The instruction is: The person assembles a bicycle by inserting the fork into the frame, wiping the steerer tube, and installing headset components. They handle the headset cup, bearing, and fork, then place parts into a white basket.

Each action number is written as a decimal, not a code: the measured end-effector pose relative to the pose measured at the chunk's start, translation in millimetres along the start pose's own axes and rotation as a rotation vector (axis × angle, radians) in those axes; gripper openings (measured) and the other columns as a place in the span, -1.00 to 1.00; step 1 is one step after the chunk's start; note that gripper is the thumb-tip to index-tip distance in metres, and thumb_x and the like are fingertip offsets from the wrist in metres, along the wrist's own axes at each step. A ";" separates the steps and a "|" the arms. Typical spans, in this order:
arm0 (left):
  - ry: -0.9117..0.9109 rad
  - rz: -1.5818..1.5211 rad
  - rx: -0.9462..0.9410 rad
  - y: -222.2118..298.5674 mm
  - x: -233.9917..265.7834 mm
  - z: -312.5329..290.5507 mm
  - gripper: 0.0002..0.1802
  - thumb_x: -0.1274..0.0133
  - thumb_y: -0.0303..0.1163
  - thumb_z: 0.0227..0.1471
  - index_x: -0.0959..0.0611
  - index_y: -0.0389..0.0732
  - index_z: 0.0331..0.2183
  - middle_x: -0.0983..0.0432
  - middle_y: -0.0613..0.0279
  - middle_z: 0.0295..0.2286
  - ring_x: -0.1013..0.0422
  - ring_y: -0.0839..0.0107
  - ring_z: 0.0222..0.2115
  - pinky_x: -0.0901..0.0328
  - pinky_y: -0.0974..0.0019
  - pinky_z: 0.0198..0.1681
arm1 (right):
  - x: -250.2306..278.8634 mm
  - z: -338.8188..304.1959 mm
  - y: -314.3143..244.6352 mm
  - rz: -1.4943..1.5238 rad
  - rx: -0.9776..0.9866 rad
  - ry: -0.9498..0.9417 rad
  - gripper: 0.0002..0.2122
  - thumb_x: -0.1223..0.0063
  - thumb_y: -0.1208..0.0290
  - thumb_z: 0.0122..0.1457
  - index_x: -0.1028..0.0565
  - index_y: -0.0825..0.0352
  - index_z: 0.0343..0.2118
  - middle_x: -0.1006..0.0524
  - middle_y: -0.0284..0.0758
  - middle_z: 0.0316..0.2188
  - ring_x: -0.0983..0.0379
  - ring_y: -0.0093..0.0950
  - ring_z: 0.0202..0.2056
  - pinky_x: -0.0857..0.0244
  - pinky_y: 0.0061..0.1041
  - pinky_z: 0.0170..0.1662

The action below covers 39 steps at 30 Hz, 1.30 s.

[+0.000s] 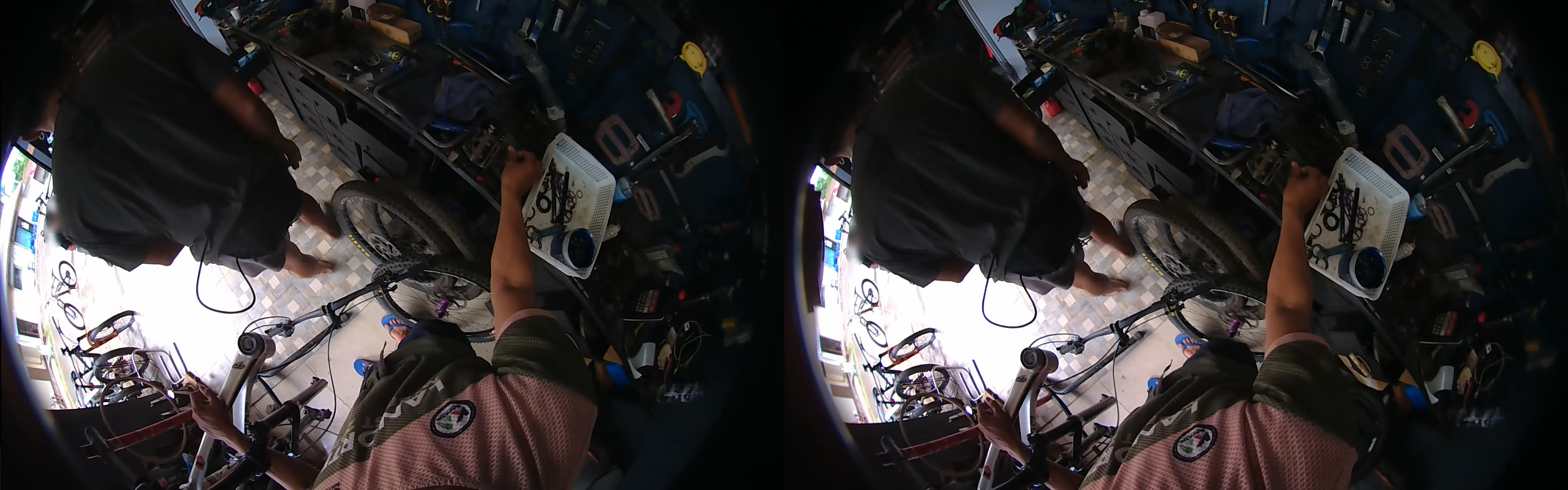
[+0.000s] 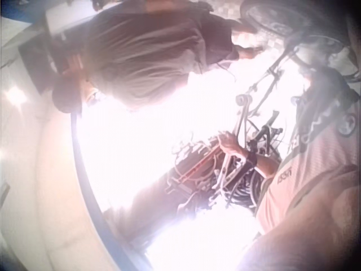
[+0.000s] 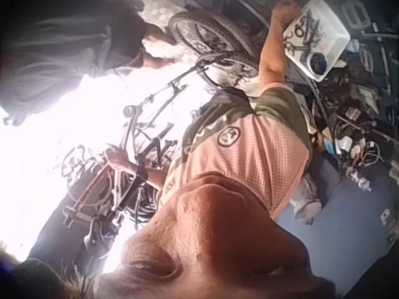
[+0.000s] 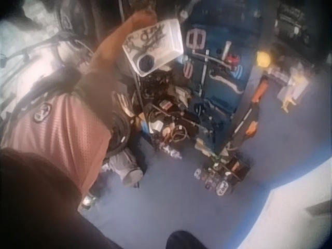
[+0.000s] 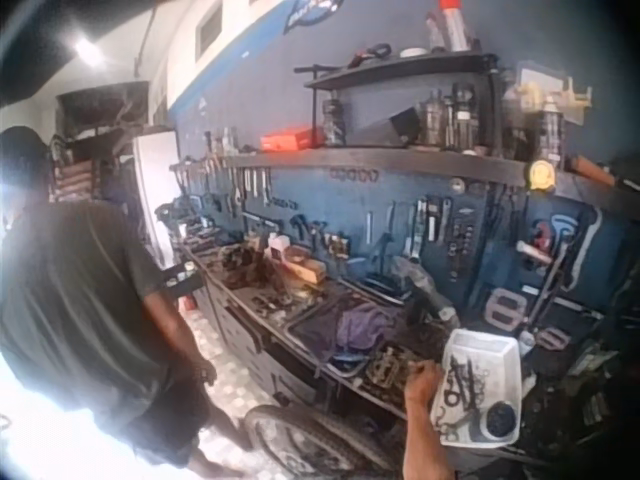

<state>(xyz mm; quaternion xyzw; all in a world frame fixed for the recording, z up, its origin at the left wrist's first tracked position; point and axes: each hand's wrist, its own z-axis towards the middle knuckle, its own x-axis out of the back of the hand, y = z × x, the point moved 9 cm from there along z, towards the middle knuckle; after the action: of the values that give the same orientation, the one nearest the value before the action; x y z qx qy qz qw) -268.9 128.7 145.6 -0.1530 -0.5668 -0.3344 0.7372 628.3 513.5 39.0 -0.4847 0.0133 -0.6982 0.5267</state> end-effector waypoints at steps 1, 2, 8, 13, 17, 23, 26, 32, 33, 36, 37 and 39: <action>0.015 0.001 -0.014 0.9 1.1 -0.7 -0.64 -0.08 -0.10 0.28 -0.63 -0.21 -0.36 -0.58 -0.13 -0.49 -0.52 -0.25 -0.41 -0.26 -0.29 -0.35 | -1.9 2.7 2.6 -0.075 -0.018 -0.069 -0.65 -0.31 0.07 0.27 -0.71 0.33 -0.23 -0.61 -0.06 -0.22 -0.48 -0.01 -0.07 -0.30 0.03 0.12; -0.009 0.013 -0.003 0.9 1.2 -2.3 -0.63 -0.06 -0.09 0.30 -0.64 -0.22 -0.35 -0.60 -0.13 -0.46 -0.52 -0.24 -0.40 -0.27 -0.27 -0.33 | -6.2 3.3 -1.2 -0.143 -0.033 -0.141 -0.62 -0.28 0.03 0.28 -0.71 0.34 -0.21 -0.61 -0.03 -0.20 -0.48 0.00 -0.06 -0.30 0.04 0.13; -0.074 -0.004 -0.014 6.5 -7.4 9.7 -0.60 -0.03 -0.09 0.32 -0.64 -0.28 -0.29 -0.63 -0.15 -0.39 -0.51 -0.24 -0.36 -0.27 -0.27 -0.30 | 7.8 10.1 -11.4 -0.224 0.212 -0.010 -0.55 -0.19 0.00 0.32 -0.71 0.39 -0.10 -0.55 0.05 -0.11 -0.48 0.01 -0.01 -0.30 0.03 0.17; 0.033 -0.038 0.002 9.1 9.0 -6.0 -0.67 -0.10 -0.11 0.27 -0.61 -0.20 -0.34 -0.55 -0.16 -0.49 -0.50 -0.27 -0.39 -0.24 -0.30 -0.34 | 5.9 16.5 -28.1 -0.171 0.101 -0.153 -0.56 -0.19 0.04 0.32 -0.67 0.39 -0.02 -0.53 0.00 -0.12 -0.48 0.03 0.03 -0.37 -0.02 0.17; 0.008 0.012 -0.012 8.3 13.4 -11.5 -0.67 -0.08 -0.11 0.28 -0.63 -0.21 -0.29 -0.58 -0.21 -0.42 -0.51 -0.30 -0.34 -0.27 -0.31 -0.31 | 30.1 29.3 -51.5 -0.095 0.054 -0.102 -0.51 -0.19 0.05 0.33 -0.59 0.38 0.12 -0.55 0.02 0.01 -0.52 0.06 0.04 -0.39 -0.02 0.20; 0.023 0.010 -0.075 7.7 3.3 1.1 -0.67 -0.11 -0.09 0.28 -0.62 -0.16 -0.36 -0.64 -0.15 -0.49 -0.58 -0.26 -0.39 -0.36 -0.26 -0.37 | -26.5 86.2 -72.1 -0.261 0.243 -0.425 -0.23 -0.02 -0.22 0.35 -0.33 0.33 0.40 -0.30 0.04 0.41 -0.23 -0.03 0.41 -0.17 -0.09 0.42; 0.018 0.032 -0.058 7.9 10.1 -0.7 -0.67 -0.10 -0.09 0.28 -0.62 -0.16 -0.37 -0.65 -0.13 -0.49 -0.58 -0.25 -0.39 -0.37 -0.26 -0.36 | -50.7 89.5 -66.8 -0.368 0.187 -0.544 -0.28 0.06 -0.20 0.38 -0.33 0.26 0.42 -0.29 -0.01 0.43 -0.20 -0.04 0.43 -0.11 -0.11 0.46; -0.043 -0.026 0.003 2.6 -9.7 0.2 -0.66 -0.11 -0.08 0.27 -0.64 -0.15 -0.38 -0.69 -0.10 -0.45 -0.61 -0.22 -0.36 -0.40 -0.23 -0.32 | -73.4 170.2 11.0 -0.414 -0.048 -0.498 -0.36 0.24 -0.19 0.44 -0.46 0.17 0.35 -0.42 -0.08 0.36 -0.32 -0.03 0.37 -0.19 -0.06 0.42; -0.048 -0.010 0.012 -2.6 -8.2 -0.5 -0.66 -0.11 -0.08 0.28 -0.64 -0.15 -0.38 -0.69 -0.09 -0.44 -0.61 -0.21 -0.35 -0.41 -0.23 -0.31 | -74.6 169.4 8.4 -0.426 -0.068 -0.495 -0.35 0.28 -0.21 0.44 -0.50 0.18 0.32 -0.45 -0.07 0.33 -0.35 -0.03 0.35 -0.21 -0.04 0.40; -0.051 0.039 0.032 0.5 -2.0 3.3 -0.66 -0.11 -0.08 0.28 -0.64 -0.14 -0.37 -0.68 -0.06 -0.47 -0.61 -0.19 -0.35 -0.40 -0.21 -0.31 | -61.1 168.8 13.7 -0.254 -0.221 -0.467 -0.26 0.24 -0.30 0.43 -0.53 0.32 0.27 -0.45 -0.02 0.33 -0.35 -0.01 0.34 -0.22 -0.11 0.38; -0.049 0.052 0.038 3.7 4.5 2.1 -0.66 -0.11 -0.08 0.28 -0.64 -0.14 -0.37 -0.67 -0.06 -0.48 -0.61 -0.19 -0.35 -0.39 -0.21 -0.31 | -60.4 161.7 8.6 -0.145 -0.276 -0.507 -0.24 0.19 -0.32 0.40 -0.50 0.34 0.29 -0.42 -0.03 0.35 -0.33 -0.03 0.36 -0.20 -0.13 0.38; -0.029 0.061 0.024 3.3 12.6 0.0 -0.66 -0.12 -0.07 0.28 -0.63 -0.15 -0.38 -0.63 -0.05 -0.51 -0.59 -0.20 -0.38 -0.38 -0.21 -0.33 | -57.4 143.8 -6.2 0.073 -0.395 -0.566 -0.17 0.08 -0.37 0.36 -0.44 0.38 0.34 -0.38 -0.05 0.39 -0.28 -0.08 0.40 -0.16 -0.17 0.40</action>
<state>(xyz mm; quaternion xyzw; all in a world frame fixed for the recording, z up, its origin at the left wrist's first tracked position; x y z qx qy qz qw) -265.0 127.1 158.0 -0.1663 -0.5766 -0.3027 0.7404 721.8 630.0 80.4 -0.7509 0.0191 -0.5008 0.4301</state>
